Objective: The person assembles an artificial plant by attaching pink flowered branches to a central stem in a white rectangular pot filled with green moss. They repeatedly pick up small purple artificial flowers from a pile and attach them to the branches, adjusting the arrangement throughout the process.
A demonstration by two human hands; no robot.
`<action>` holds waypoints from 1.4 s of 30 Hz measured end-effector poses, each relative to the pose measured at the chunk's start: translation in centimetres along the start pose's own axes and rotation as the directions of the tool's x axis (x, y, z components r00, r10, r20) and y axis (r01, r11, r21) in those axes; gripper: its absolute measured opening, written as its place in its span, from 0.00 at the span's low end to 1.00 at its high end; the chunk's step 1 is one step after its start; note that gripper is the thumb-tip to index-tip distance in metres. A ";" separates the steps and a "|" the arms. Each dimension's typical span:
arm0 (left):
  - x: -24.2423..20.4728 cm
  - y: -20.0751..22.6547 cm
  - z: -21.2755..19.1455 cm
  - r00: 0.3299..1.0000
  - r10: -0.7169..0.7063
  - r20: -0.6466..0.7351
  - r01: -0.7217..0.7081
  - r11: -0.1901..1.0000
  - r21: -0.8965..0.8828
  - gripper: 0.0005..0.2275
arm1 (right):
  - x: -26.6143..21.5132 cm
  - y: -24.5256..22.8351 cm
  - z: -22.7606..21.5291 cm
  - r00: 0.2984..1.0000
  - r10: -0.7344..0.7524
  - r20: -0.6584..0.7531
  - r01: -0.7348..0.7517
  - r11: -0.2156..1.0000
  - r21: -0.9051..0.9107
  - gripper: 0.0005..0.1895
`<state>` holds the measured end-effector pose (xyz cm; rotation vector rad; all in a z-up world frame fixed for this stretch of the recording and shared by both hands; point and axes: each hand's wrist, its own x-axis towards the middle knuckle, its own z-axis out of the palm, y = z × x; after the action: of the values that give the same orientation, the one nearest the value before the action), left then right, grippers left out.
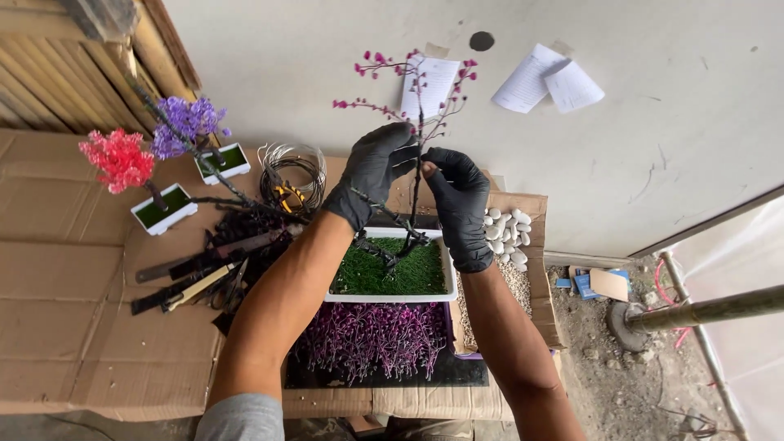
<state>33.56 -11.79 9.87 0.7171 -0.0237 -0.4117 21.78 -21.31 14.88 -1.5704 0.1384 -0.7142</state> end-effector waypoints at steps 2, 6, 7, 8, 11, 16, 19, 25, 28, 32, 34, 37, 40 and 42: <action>-0.1 0.1 0.0 1.000 -0.015 0.015 0.015 1.000 -0.014 0.10 | 0.4 1.2 0.0 1.000 0.002 0.006 -0.002 1.000 -0.008 0.11; -1.2 0.9 0.3 0.994 -0.065 0.085 0.065 0.998 0.005 0.11 | 0.5 0.8 0.7 0.999 0.037 -0.002 -0.037 0.999 -0.004 0.07; -0.8 0.6 0.1 0.995 -0.065 0.077 0.066 0.998 -0.011 0.11 | 0.5 0.8 0.7 0.999 0.043 0.010 -0.043 0.999 -0.017 0.07; -0.4 0.3 -0.1 0.993 -0.074 0.091 0.074 0.997 0.002 0.11 | 0.5 0.8 0.8 1.000 0.026 0.004 -0.026 0.999 -0.019 0.06; -0.2 0.4 -0.2 0.989 -0.093 0.111 0.093 0.996 0.009 0.12 | 0.9 1.8 0.5 1.000 -0.009 0.012 0.009 0.999 -0.037 0.07; -0.6 0.6 0.0 0.988 -0.098 0.121 0.096 0.995 0.022 0.13 | 1.1 2.5 0.3 0.999 -0.043 0.023 0.045 0.998 -0.051 0.06; -1.4 1.7 0.3 0.983 -0.121 0.140 0.117 0.993 0.033 0.15 | 1.1 2.2 0.2 0.998 -0.047 0.036 0.048 0.999 -0.011 0.08; -2.9 3.4 1.7 0.985 -0.166 0.036 0.161 0.980 0.113 0.20 | 1.5 2.2 -0.1 0.993 -0.037 0.110 0.035 0.999 0.022 0.07; -3.1 3.5 1.9 0.986 -0.163 0.027 0.161 0.985 0.054 0.22 | 1.4 2.0 0.0 0.989 -0.038 0.142 0.034 0.999 0.030 0.05; -3.3 3.7 2.1 0.994 -0.105 0.027 0.101 0.988 0.116 0.20 | 1.5 1.8 0.1 0.992 -0.026 0.125 0.028 1.000 -0.008 0.05; -3.4 3.8 2.1 0.996 -0.091 0.012 0.088 0.983 0.160 0.17 | 1.4 1.7 0.1 0.994 -0.004 0.112 0.007 1.000 -0.026 0.06; -3.4 3.9 2.1 0.996 -0.092 0.019 0.087 0.976 0.198 0.17 | 1.5 1.8 -0.1 0.991 0.001 0.130 0.001 1.000 -0.016 0.04; -3.2 3.5 1.7 0.994 -0.074 0.074 0.066 0.992 0.106 0.16 | 1.7 2.2 -0.3 0.992 0.007 0.123 -0.006 1.000 -0.008 0.05; -3.3 3.6 1.8 0.994 -0.097 0.045 0.092 0.990 0.109 0.17 | 1.7 2.3 -0.4 0.993 0.017 0.119 -0.018 1.000 0.001 0.05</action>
<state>31.51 -9.23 13.95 0.8151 -0.0599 -0.5219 23.71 -22.82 13.29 -1.6038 0.0633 -0.6050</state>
